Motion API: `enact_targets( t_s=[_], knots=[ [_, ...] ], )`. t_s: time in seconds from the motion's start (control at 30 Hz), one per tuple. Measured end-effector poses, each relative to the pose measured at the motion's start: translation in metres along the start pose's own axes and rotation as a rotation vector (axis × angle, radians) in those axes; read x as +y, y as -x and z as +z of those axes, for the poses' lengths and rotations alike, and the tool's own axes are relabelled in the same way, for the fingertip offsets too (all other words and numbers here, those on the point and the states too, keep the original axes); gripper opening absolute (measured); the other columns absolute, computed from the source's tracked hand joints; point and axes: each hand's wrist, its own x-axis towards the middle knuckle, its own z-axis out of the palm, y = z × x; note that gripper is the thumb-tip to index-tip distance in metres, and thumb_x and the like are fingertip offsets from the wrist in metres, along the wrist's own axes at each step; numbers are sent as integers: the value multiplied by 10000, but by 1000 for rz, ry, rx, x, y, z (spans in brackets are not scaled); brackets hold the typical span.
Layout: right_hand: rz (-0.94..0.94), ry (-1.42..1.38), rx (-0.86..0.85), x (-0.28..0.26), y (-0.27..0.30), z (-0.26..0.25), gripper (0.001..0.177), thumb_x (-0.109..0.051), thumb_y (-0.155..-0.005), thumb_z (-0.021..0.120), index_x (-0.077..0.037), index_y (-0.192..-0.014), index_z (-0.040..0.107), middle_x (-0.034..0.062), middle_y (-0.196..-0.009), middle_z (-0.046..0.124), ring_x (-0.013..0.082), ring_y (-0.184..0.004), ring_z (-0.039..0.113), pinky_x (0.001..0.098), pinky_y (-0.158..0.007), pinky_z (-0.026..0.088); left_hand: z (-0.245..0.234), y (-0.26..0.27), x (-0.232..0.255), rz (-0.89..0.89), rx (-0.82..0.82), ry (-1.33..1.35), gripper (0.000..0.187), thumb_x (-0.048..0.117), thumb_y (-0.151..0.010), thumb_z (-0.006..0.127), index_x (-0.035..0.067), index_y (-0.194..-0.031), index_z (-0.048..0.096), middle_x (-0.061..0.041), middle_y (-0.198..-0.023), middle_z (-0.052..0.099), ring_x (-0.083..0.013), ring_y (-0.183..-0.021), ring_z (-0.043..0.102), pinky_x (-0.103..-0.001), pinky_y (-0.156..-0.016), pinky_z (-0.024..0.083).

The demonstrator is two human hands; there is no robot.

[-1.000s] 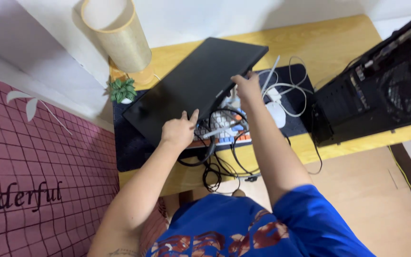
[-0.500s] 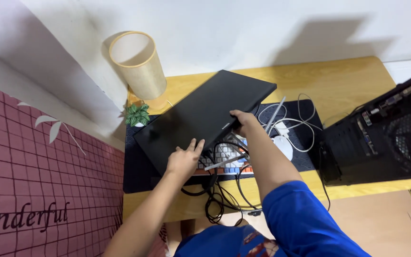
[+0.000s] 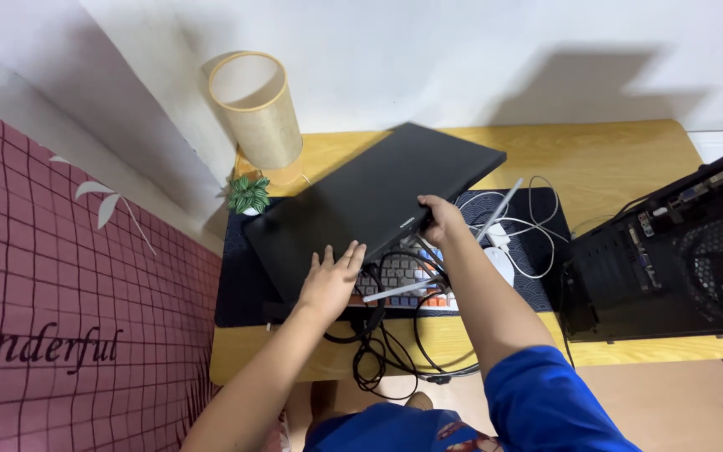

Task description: Disconnecting and moving a monitor, cables, and a desktop PC tower on a desk.

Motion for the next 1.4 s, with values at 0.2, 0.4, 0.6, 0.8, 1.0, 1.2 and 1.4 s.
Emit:
enact_targets(
  t_s=[0.2, 0.4, 0.6, 0.8, 1.0, 1.2, 1.4],
  knots=[
    [-110, -46, -196, -17, 57, -9, 412, -136, -899, 661, 81, -1237, 568, 234, -1270, 634, 369, -1156, 630, 502, -1078, 488, -30, 14, 32, 19, 60, -57, 770, -18, -879, 526, 137, -1581, 250, -48, -1653, 253, -495, -1419, 343, -633, -1139, 285],
    [-228, -15, -130, -32, 126, -13, 417, -116, -868, 670, 64, -1223, 545, 242, -1242, 623, 363, -1145, 629, 533, -1053, 497, -6, 21, 56, 81, 231, -113, 728, 40, -899, 565, 123, -1571, 296, -75, -1644, 307, -524, -1396, 373, -691, -1115, 284],
    [-338, -26, -194, -34, 130, -47, 378, -129, -930, 714, 17, -1250, 577, 192, -1144, 632, 296, -1024, 634, 423, -903, 470, -8, 37, 80, 82, 456, -58, 674, 135, -890, 610, 217, -1530, 416, -27, -1583, 407, -502, -1398, 412, -721, -1141, 201],
    [-276, -268, -383, -47, 150, -32, 353, -93, -891, 695, 65, -1183, 574, 207, -1167, 666, 330, -1089, 682, 453, -1046, 562, -46, 52, 92, -40, 603, -214, 685, 95, -871, 650, 405, -1473, 547, 20, -1575, 485, -439, -1415, 425, -739, -1162, 185],
    [-307, -496, -448, -55, 166, 4, 385, -169, -907, 684, 32, -1225, 601, 155, -1248, 664, 325, -1173, 644, 478, -1091, 509, -93, 55, 93, -84, 798, -309, 649, 156, -855, 683, 388, -1452, 580, 13, -1531, 531, -447, -1416, 426, -848, -1018, 219],
    [-501, -568, -494, -67, 176, 49, 524, -419, -964, 613, -44, -1330, 609, 101, -1359, 645, 299, -1255, 616, 481, -1108, 502, -121, 30, 59, 11, 906, -405, 484, 245, -965, 667, 311, -1443, 630, 9, -1558, 528, -433, -1456, 429, -826, -1054, 279],
    [-662, -684, -543, -81, 134, 56, 573, -474, -1003, 587, -51, -1389, 583, 91, -1436, 597, 303, -1302, 589, 463, -1135, 513, -229, 44, 66, -299, 381, -128, 1029, 565, -641, 800, 393, -1555, 360, -215, -1702, 177, -519, -1496, 146, -895, -981, 140]
  ],
)
